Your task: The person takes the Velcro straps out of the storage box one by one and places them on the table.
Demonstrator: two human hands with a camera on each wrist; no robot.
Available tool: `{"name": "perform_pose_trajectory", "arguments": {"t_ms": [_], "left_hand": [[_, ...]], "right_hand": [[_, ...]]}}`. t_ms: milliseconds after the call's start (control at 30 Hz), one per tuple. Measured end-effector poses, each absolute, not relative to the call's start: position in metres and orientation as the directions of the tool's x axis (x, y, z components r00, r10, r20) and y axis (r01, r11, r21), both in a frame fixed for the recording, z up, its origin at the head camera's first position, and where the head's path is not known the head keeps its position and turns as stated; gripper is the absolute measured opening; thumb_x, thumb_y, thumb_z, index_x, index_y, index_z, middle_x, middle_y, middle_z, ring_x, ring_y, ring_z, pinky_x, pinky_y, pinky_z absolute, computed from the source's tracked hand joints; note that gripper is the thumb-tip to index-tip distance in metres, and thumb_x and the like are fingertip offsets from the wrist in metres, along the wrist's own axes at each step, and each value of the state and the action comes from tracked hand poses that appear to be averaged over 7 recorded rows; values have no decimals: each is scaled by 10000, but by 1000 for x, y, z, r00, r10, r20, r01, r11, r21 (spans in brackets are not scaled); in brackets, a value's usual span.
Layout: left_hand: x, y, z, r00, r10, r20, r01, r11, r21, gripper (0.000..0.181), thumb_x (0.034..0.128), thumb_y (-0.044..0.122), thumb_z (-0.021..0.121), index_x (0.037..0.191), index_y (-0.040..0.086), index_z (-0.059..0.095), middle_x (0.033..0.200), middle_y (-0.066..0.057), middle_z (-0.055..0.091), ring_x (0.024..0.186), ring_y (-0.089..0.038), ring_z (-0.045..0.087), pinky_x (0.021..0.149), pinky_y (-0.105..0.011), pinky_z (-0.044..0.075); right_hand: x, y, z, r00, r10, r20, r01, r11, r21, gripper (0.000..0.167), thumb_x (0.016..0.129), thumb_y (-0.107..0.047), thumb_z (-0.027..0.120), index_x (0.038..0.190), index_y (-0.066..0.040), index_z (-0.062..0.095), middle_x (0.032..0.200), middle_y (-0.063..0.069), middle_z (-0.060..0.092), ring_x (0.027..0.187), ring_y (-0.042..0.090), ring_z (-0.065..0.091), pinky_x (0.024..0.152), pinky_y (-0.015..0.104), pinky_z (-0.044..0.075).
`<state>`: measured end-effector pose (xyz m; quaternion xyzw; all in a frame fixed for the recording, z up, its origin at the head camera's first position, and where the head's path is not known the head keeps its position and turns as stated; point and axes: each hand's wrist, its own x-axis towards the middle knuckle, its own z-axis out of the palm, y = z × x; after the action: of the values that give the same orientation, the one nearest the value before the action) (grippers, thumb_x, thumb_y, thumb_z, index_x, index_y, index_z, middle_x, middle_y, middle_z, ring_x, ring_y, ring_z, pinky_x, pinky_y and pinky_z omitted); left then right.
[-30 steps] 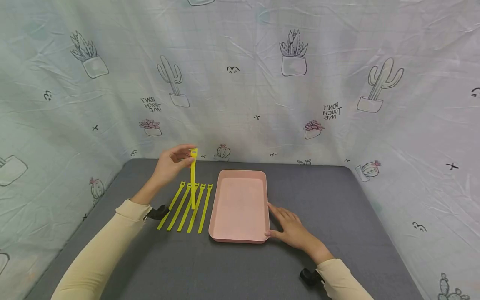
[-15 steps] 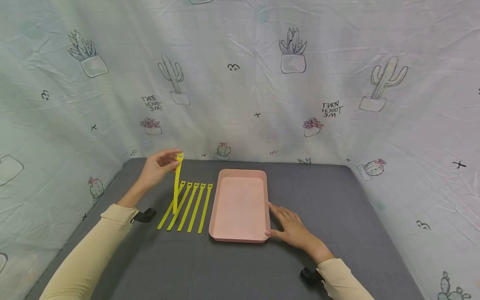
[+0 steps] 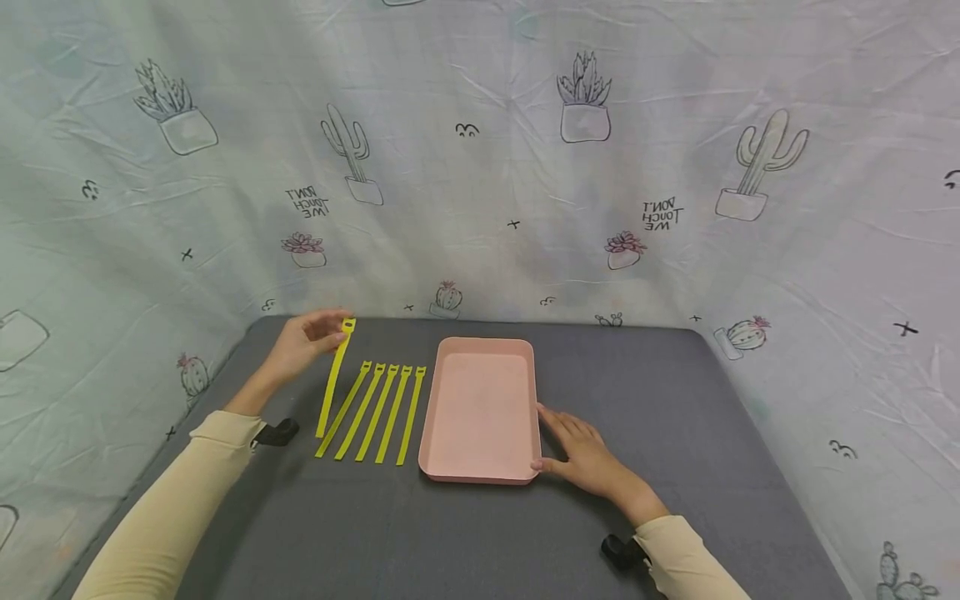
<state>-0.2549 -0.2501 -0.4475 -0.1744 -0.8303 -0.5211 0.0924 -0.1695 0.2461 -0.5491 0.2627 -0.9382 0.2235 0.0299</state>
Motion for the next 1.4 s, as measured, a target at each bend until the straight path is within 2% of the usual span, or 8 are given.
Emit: {"name": "perform_pose_trajectory", "arguments": {"t_ms": [300,400,633,733,1133,1400], "left_hand": [[-259,-268,-463,-942,224,249,326,449,832,392,974,111,621,1361,58,580,1068,-182,623,791,-70,616,713,-251,566],[-261,-273,-469,-947,230,223,307,459,834,382,974,99,619,1352,56,587,1068,-206,631,782,-71,628,724,-298,585],[-265,-281,-484,-959,232,163,262,502,824,371,985,69,591,1355,54,581,1107,-227,624,801,-91,648,807,-491,589],[-267,-284,-490,-963,225,147,246,516,820,370,987,62,584,1356,54,581,1102,-225,612,809,-118,659,810,-511,588],[-280,-289,-513,-976,184,120,204,557,805,349,974,74,611,1323,78,618,1066,-176,624,796,-153,651,704,-356,588],[-286,-287,-523,-983,147,114,179,587,789,341,967,50,612,1306,73,632,1059,-195,641,828,-196,645,717,-349,580]], "right_hand": [[-168,246,-548,-858,-481,182,-510,754,-413,888,872,-515,683,1584,-215,246,1534,174,443,1384,469,416,1047,724,291],[-168,245,-547,-862,-478,166,-501,759,-417,887,876,-524,675,1585,-214,244,1542,162,438,1395,460,412,1062,725,284],[-167,245,-547,-860,-483,165,-506,760,-408,881,881,-514,674,1584,-197,248,1540,159,440,1394,453,413,1061,720,288],[-167,245,-546,-860,-483,166,-505,758,-411,880,881,-511,676,1582,-188,254,1538,161,441,1395,452,412,1061,719,287],[-166,244,-545,-860,-486,155,-503,759,-413,887,878,-504,680,1583,-179,249,1532,178,445,1395,455,413,1073,715,280],[-166,244,-544,-860,-486,159,-505,759,-411,886,877,-499,683,1581,-179,253,1532,174,444,1391,457,416,1062,721,289]]}}
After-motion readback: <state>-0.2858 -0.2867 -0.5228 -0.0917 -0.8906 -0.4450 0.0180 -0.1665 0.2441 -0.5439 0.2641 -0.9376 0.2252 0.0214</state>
